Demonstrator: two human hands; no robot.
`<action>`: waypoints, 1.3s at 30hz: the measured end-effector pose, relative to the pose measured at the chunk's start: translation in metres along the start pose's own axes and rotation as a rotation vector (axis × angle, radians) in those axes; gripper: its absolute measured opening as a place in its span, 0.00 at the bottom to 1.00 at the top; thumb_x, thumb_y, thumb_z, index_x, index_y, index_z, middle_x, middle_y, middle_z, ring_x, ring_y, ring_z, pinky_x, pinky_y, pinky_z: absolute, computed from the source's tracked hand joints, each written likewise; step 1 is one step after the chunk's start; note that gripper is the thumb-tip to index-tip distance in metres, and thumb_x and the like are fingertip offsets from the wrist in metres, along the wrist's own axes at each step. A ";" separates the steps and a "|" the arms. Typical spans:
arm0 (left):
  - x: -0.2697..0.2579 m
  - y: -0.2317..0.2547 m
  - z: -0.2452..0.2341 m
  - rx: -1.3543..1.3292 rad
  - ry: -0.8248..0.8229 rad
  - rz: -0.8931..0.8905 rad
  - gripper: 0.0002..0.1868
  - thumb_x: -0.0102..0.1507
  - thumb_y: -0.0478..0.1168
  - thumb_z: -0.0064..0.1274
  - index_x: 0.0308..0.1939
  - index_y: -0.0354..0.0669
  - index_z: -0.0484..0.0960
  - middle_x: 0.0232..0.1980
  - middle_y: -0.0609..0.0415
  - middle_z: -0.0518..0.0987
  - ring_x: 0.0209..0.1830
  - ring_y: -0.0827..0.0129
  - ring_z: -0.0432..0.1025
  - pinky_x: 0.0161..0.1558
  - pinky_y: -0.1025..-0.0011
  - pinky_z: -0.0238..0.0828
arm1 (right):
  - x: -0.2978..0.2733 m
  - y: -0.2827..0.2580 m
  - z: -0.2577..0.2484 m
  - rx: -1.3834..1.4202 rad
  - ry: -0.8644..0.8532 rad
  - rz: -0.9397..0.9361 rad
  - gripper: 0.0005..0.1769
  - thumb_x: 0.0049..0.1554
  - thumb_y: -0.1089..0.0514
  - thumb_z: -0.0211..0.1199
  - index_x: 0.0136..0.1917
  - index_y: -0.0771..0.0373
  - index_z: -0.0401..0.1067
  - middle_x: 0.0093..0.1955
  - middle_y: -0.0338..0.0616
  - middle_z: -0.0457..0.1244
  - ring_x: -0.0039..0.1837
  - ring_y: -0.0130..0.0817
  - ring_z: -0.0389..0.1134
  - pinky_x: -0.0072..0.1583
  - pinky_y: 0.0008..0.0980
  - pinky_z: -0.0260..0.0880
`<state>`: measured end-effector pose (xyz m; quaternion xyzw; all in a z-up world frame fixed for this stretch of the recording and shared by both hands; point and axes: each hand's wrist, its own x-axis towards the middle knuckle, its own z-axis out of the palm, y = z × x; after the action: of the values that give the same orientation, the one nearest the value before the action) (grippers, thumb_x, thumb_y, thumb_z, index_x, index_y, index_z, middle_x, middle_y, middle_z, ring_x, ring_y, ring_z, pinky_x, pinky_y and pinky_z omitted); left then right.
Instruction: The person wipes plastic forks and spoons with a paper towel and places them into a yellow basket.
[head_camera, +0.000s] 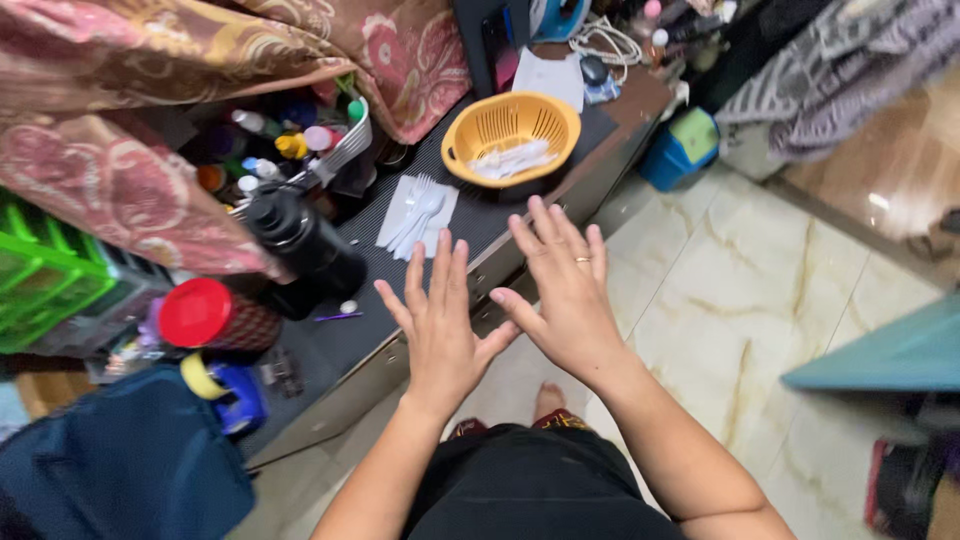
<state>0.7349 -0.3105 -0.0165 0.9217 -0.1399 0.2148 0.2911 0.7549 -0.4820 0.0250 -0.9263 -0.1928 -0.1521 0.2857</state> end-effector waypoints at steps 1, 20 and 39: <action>0.011 0.005 0.012 0.015 0.008 -0.032 0.58 0.54 0.61 0.66 0.79 0.40 0.53 0.83 0.44 0.53 0.83 0.46 0.43 0.73 0.30 0.17 | 0.011 0.018 -0.004 0.011 -0.024 -0.028 0.45 0.56 0.44 0.68 0.80 0.59 0.56 0.84 0.54 0.46 0.84 0.54 0.45 0.78 0.63 0.33; 0.169 -0.102 0.176 -0.080 0.077 -0.348 0.15 0.65 0.42 0.55 0.54 0.42 0.82 0.49 0.48 0.83 0.54 0.53 0.75 0.69 0.49 0.54 | 0.219 0.290 0.175 0.153 -0.472 0.093 0.28 0.56 0.53 0.66 0.68 0.61 0.70 0.68 0.53 0.64 0.69 0.53 0.64 0.69 0.45 0.62; 0.210 -0.157 0.407 0.427 -0.434 -0.753 0.12 0.65 0.50 0.53 0.40 0.49 0.86 0.35 0.49 0.84 0.38 0.57 0.80 0.45 0.53 0.69 | 0.289 0.415 0.277 0.300 -0.973 -0.108 0.16 0.58 0.53 0.65 0.58 0.58 0.72 0.47 0.52 0.68 0.50 0.50 0.71 0.52 0.45 0.70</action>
<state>1.1055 -0.4570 -0.2915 0.9710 0.1933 -0.0786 0.1169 1.2411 -0.5572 -0.2758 -0.8275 -0.3708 0.3115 0.2843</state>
